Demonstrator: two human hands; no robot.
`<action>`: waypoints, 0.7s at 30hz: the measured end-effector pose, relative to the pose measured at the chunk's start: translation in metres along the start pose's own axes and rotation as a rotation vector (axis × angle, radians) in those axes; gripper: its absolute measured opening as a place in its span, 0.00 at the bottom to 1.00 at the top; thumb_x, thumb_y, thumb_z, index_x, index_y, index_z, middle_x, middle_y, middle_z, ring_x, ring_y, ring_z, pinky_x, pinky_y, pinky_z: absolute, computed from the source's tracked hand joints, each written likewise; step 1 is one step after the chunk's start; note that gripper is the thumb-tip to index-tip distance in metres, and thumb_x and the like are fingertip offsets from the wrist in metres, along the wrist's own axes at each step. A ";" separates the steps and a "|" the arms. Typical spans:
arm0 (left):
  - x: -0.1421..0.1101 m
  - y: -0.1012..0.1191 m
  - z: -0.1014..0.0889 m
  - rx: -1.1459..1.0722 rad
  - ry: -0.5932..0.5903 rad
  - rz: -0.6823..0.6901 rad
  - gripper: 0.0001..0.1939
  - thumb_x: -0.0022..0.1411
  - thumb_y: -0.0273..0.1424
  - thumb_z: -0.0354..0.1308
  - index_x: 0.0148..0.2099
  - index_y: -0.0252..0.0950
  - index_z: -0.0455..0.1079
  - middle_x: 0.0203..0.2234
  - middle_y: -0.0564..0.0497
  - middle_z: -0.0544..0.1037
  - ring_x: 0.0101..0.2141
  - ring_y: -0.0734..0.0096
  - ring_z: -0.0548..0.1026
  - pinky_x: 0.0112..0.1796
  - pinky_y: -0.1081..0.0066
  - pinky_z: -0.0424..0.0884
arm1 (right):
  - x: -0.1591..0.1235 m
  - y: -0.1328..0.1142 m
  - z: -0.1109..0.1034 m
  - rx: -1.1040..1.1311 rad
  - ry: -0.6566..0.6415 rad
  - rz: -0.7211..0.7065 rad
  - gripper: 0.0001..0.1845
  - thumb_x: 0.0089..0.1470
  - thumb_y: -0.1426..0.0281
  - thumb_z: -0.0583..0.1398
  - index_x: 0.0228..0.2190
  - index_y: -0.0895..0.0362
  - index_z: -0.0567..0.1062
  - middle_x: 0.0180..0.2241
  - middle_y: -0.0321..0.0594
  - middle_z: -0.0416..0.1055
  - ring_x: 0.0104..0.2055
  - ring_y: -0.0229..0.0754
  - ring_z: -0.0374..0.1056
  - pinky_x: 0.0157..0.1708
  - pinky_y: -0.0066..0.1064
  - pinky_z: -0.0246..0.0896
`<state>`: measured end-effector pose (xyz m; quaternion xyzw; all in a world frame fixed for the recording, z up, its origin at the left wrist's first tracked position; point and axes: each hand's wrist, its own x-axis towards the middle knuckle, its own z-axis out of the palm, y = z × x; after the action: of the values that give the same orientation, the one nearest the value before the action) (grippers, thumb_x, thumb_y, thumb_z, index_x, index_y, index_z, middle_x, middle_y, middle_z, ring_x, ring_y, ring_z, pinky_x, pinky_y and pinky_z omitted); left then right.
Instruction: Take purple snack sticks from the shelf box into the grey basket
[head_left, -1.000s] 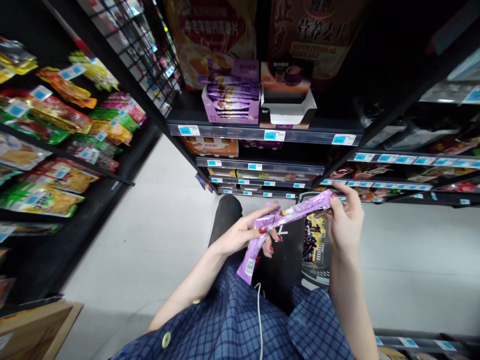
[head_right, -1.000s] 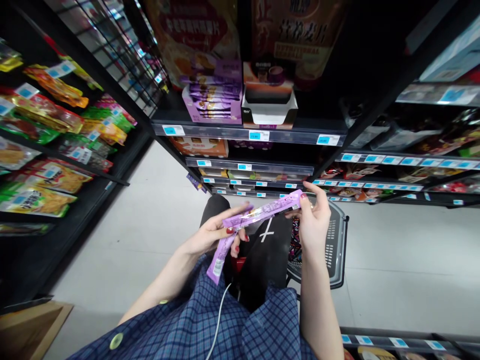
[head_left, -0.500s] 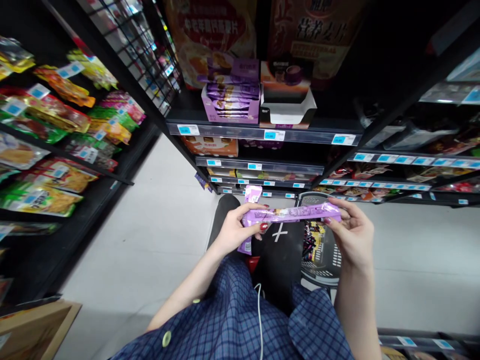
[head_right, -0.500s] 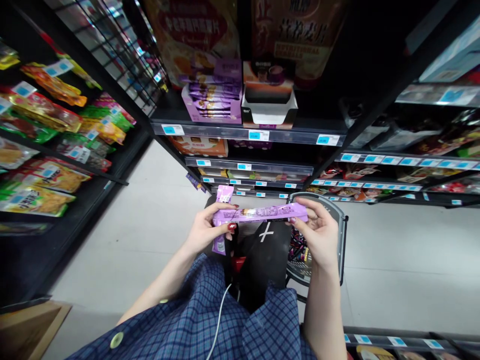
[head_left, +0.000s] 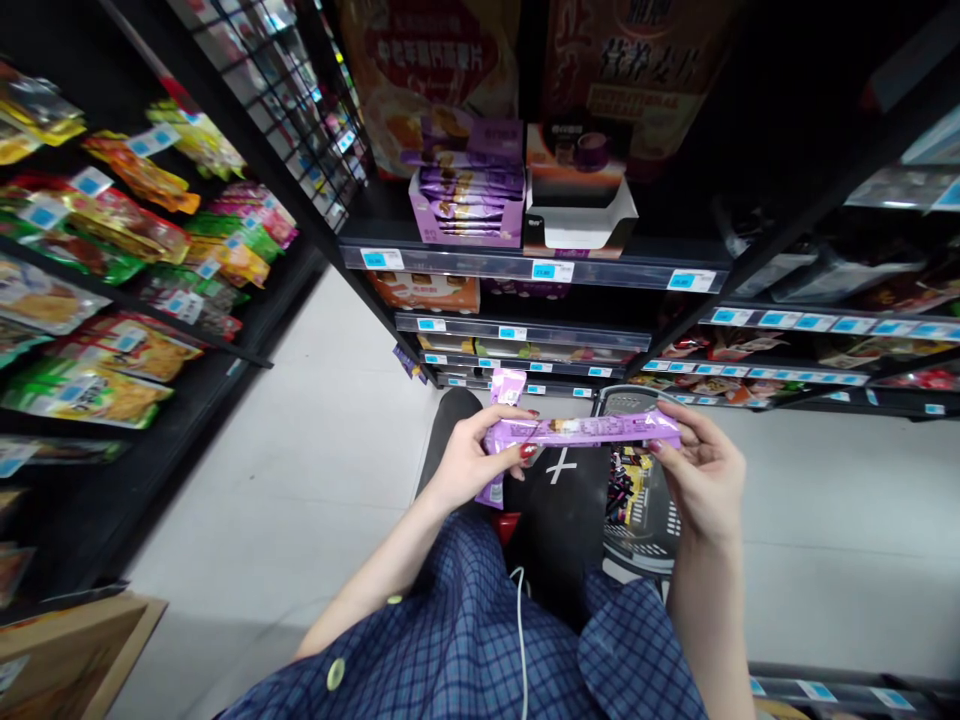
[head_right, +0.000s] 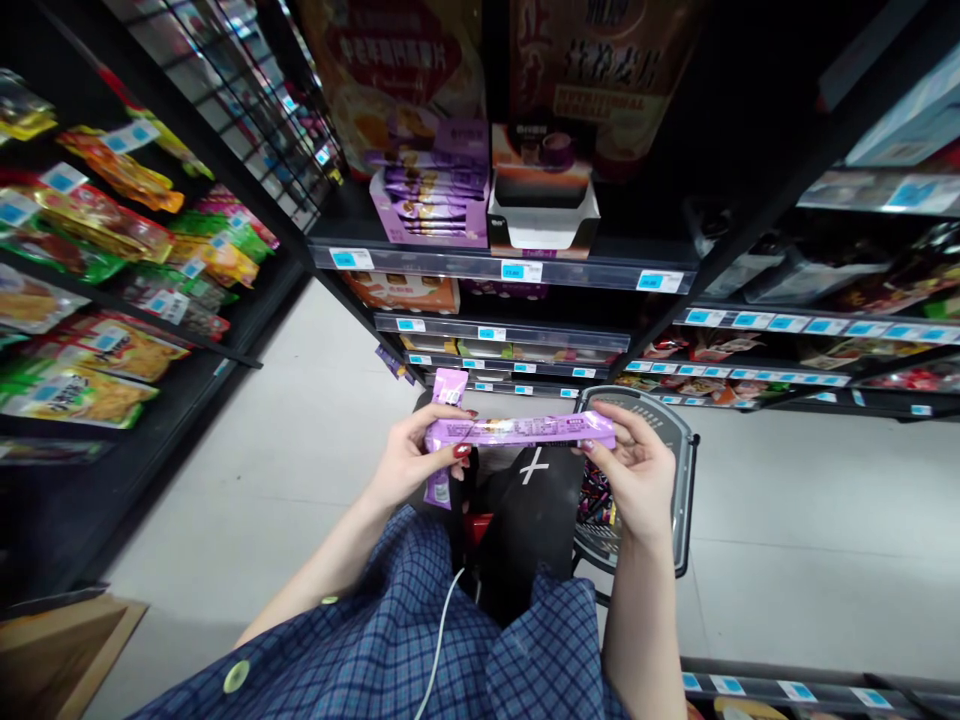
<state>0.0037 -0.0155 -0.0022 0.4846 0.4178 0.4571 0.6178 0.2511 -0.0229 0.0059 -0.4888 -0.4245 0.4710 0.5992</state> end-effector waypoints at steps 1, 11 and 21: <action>0.000 0.000 0.000 -0.001 0.000 0.005 0.17 0.50 0.31 0.65 0.43 0.34 0.71 0.36 0.48 0.77 0.23 0.74 0.75 0.21 0.75 0.75 | 0.000 0.000 0.000 0.006 0.004 0.003 0.21 0.41 0.73 0.68 0.40 0.52 0.77 0.32 0.36 0.78 0.31 0.36 0.73 0.32 0.25 0.73; -0.002 0.004 0.002 0.073 0.051 0.061 0.15 0.48 0.31 0.66 0.40 0.34 0.73 0.37 0.47 0.78 0.21 0.73 0.76 0.22 0.74 0.75 | -0.002 0.003 -0.004 -0.033 0.028 -0.019 0.21 0.41 0.72 0.68 0.41 0.53 0.76 0.32 0.38 0.77 0.32 0.36 0.73 0.34 0.26 0.71; 0.000 0.011 0.010 0.051 0.203 0.027 0.07 0.50 0.31 0.65 0.32 0.32 0.75 0.21 0.51 0.79 0.19 0.71 0.77 0.24 0.75 0.75 | -0.005 0.002 0.004 -0.191 0.139 -0.077 0.11 0.43 0.69 0.67 0.32 0.54 0.76 0.29 0.37 0.75 0.30 0.36 0.71 0.30 0.25 0.68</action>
<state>0.0119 -0.0168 0.0101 0.4569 0.4831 0.5011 0.5538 0.2461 -0.0272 0.0041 -0.5586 -0.4431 0.3700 0.5956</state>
